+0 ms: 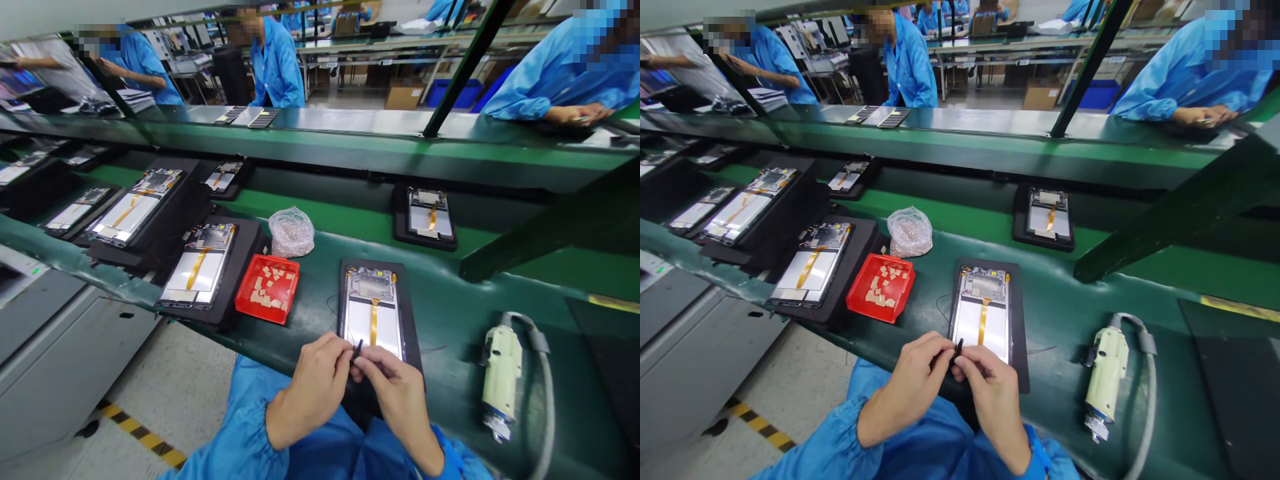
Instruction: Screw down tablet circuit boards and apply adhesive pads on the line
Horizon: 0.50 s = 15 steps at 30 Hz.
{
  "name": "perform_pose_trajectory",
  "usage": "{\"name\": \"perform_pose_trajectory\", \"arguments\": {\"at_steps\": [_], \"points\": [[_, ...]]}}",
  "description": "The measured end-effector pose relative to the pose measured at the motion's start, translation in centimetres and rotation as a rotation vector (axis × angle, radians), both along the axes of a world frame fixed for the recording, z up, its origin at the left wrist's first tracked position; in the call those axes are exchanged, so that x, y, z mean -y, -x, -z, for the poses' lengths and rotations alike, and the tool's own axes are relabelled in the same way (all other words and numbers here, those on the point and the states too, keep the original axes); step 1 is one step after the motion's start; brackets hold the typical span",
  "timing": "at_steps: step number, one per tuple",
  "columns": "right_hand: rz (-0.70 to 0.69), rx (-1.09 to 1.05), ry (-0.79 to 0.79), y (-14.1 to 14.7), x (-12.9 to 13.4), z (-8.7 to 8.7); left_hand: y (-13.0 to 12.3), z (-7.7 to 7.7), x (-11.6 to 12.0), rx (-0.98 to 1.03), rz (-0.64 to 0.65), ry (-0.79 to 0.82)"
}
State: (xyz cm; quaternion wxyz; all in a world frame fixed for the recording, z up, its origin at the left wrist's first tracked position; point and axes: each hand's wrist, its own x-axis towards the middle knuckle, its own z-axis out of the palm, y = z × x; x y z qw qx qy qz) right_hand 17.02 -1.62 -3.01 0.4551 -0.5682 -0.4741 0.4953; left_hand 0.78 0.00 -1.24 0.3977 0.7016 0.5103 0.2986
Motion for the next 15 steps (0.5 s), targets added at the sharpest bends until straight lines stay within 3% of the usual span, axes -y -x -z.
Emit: {"name": "perform_pose_trajectory", "arguments": {"at_steps": [8,12,15], "points": [[0.014,0.007,-0.048,0.2,-0.1,0.2,0.0,-0.2,-0.3,-0.09,-0.104,-0.073],[0.013,0.154,-0.072,-2.6,-0.9,0.5,3.7,-0.7,-2.6,-0.237,-0.317,-0.251],[0.006,0.38,-0.155,-5.8,-1.3,0.4,7.2,-1.0,-5.0,-0.52,-0.463,-0.284]]}}
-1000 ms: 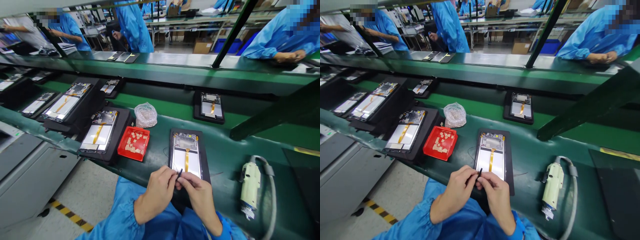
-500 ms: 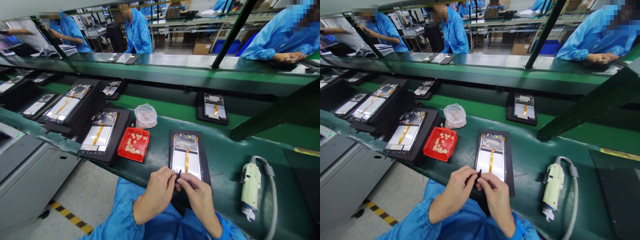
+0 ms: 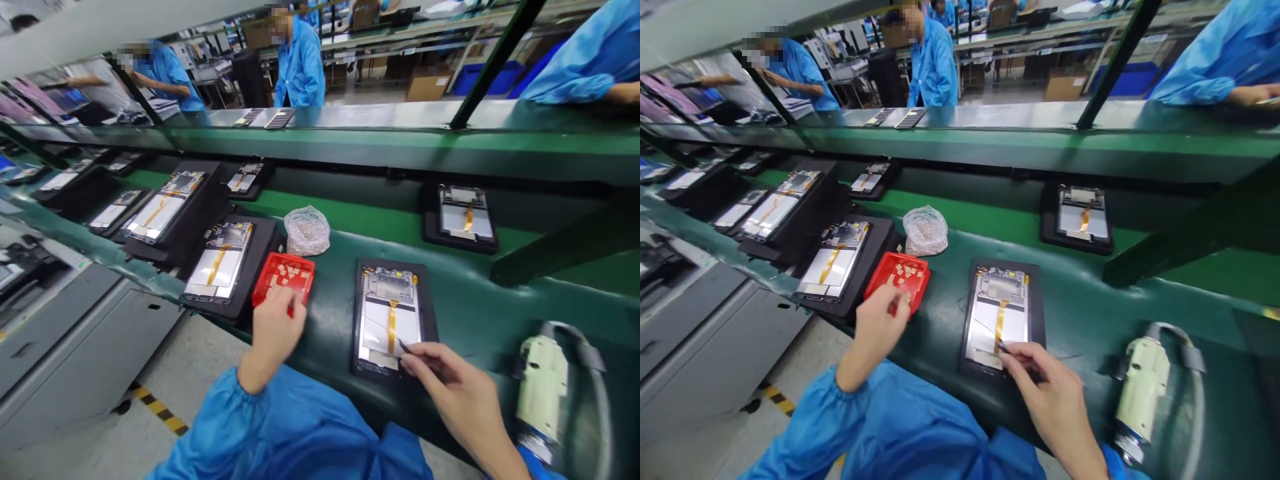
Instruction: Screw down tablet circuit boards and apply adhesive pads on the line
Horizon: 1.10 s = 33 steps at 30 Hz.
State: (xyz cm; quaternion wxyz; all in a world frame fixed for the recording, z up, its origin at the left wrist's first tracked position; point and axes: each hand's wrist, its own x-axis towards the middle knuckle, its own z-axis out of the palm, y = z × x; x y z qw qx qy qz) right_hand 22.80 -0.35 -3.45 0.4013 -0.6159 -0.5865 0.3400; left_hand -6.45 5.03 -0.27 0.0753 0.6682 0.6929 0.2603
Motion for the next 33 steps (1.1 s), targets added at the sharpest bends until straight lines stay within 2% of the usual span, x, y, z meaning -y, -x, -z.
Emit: {"name": "perform_pose_trajectory", "arguments": {"at_steps": [2,4,5,7,11,15,18,23,29,33], "points": [[-0.04,0.126,-0.103,-1.6,0.2,-0.4,1.6,0.3,-1.5,-0.22,-0.061,0.157],[-0.107,0.199,-0.186,-2.3,0.6,-0.7,2.4,0.8,-2.6,-0.373,-0.066,0.287],[-0.135,0.224,-0.215,-2.4,0.9,-0.8,2.6,1.1,-2.8,-0.405,-0.058,0.303],[-0.18,0.262,-0.248,-2.2,1.6,-0.7,2.8,1.6,-2.7,-0.404,-0.04,0.238],[-0.262,0.291,-0.292,-1.4,3.0,0.1,2.5,2.1,-1.0,-0.254,-0.031,-0.074],[-0.272,0.286,-0.363,-0.8,3.7,0.7,1.1,2.1,1.5,0.025,0.143,-0.325],[-0.27,0.29,-0.372,-0.5,3.6,1.2,-0.5,2.1,3.4,0.136,0.263,-0.334],[-0.283,0.319,-0.397,0.0,3.3,1.5,-2.5,2.8,5.5,0.246,0.379,-0.277],[-0.276,0.295,-0.418,0.1,3.1,1.1,-3.4,3.6,6.2,0.312,0.425,-0.236],[-0.303,0.328,-0.433,-0.2,3.1,1.7,-3.7,4.1,6.6,0.304,0.463,-0.217]]}}
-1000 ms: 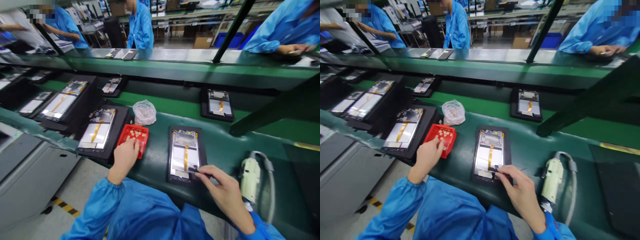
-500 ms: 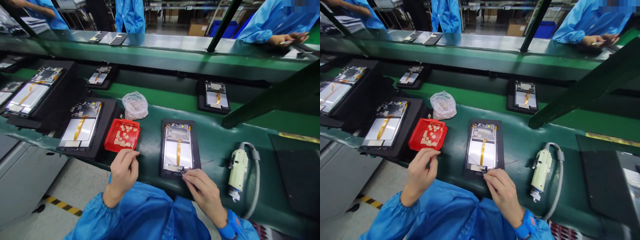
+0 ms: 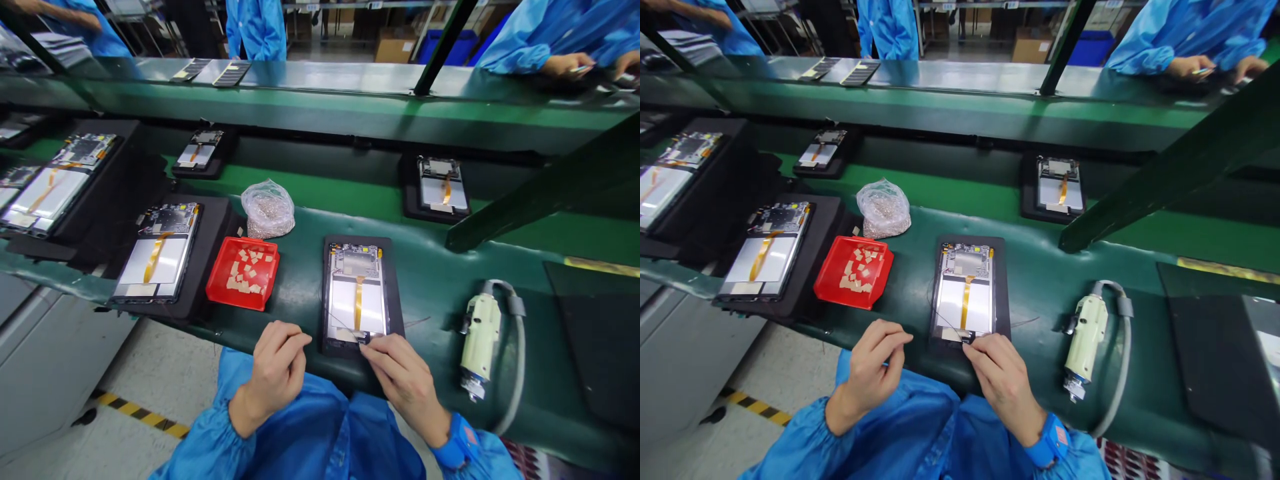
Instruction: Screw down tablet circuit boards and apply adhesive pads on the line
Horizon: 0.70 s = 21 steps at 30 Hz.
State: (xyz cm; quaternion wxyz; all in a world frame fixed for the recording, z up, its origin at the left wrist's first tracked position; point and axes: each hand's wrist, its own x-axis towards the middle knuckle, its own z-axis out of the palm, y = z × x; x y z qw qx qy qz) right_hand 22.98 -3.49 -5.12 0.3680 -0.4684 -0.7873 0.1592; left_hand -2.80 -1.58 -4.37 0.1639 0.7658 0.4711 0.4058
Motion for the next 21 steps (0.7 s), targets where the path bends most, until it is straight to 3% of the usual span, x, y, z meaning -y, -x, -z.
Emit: {"name": "perform_pose_trajectory", "arguments": {"at_steps": [5,9,13,21], "points": [[-0.031,0.079,-0.026,-0.4,0.2,1.1,-0.8,0.6,0.5,-0.072,0.156,-0.009],[-0.06,0.131,-0.054,-0.6,0.2,1.1,-2.0,1.5,0.8,-0.27,0.327,-0.047],[-0.096,0.173,-0.09,-0.5,0.0,0.7,-2.8,2.4,0.9,-0.405,0.338,-0.09],[-0.1,0.32,-0.132,-2.0,0.9,1.1,-3.0,3.6,1.5,-0.479,0.3,-0.264]]}}
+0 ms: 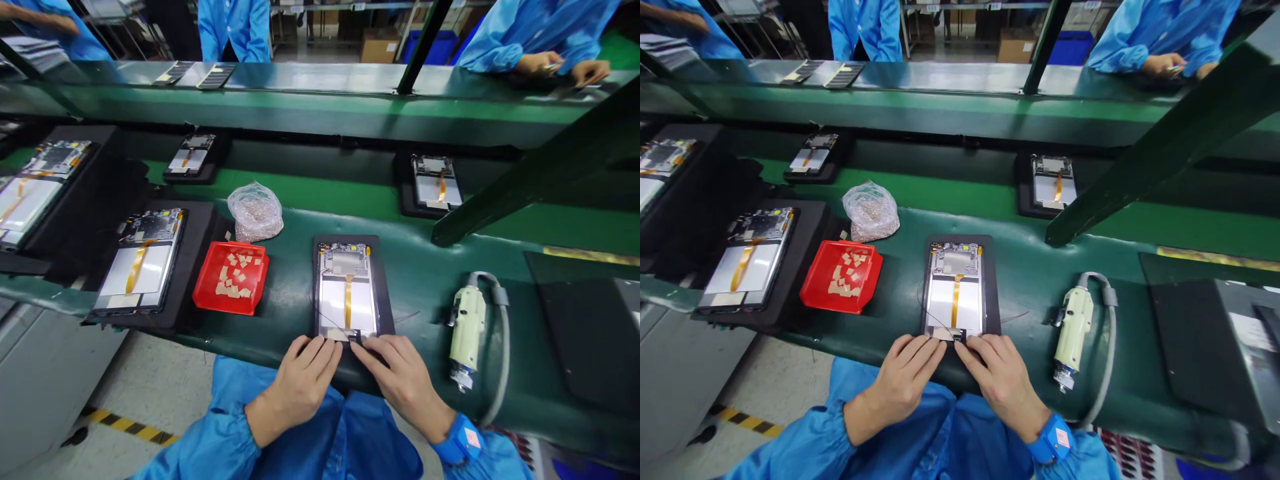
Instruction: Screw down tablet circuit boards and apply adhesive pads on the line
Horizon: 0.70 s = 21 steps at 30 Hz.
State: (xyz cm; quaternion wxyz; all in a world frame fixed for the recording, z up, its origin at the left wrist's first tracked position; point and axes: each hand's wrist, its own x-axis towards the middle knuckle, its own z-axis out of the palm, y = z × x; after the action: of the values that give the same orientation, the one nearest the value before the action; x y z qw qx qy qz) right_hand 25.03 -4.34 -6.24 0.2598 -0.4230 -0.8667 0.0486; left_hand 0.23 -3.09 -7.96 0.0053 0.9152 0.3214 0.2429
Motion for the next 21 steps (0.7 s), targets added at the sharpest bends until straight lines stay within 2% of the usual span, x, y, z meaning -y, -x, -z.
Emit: {"name": "perform_pose_trajectory", "arguments": {"at_steps": [7,13,21], "points": [[0.059,0.086,0.068,-1.0,2.1,-0.1,-0.1,0.1,0.1,-0.037,0.013,-0.088],[0.157,0.044,0.133,-1.5,2.9,0.1,0.0,-0.2,-0.3,-0.034,0.047,-0.088],[0.139,0.166,0.122,0.5,2.3,-0.3,-0.1,-0.7,-0.8,-0.052,0.077,-0.095]]}}
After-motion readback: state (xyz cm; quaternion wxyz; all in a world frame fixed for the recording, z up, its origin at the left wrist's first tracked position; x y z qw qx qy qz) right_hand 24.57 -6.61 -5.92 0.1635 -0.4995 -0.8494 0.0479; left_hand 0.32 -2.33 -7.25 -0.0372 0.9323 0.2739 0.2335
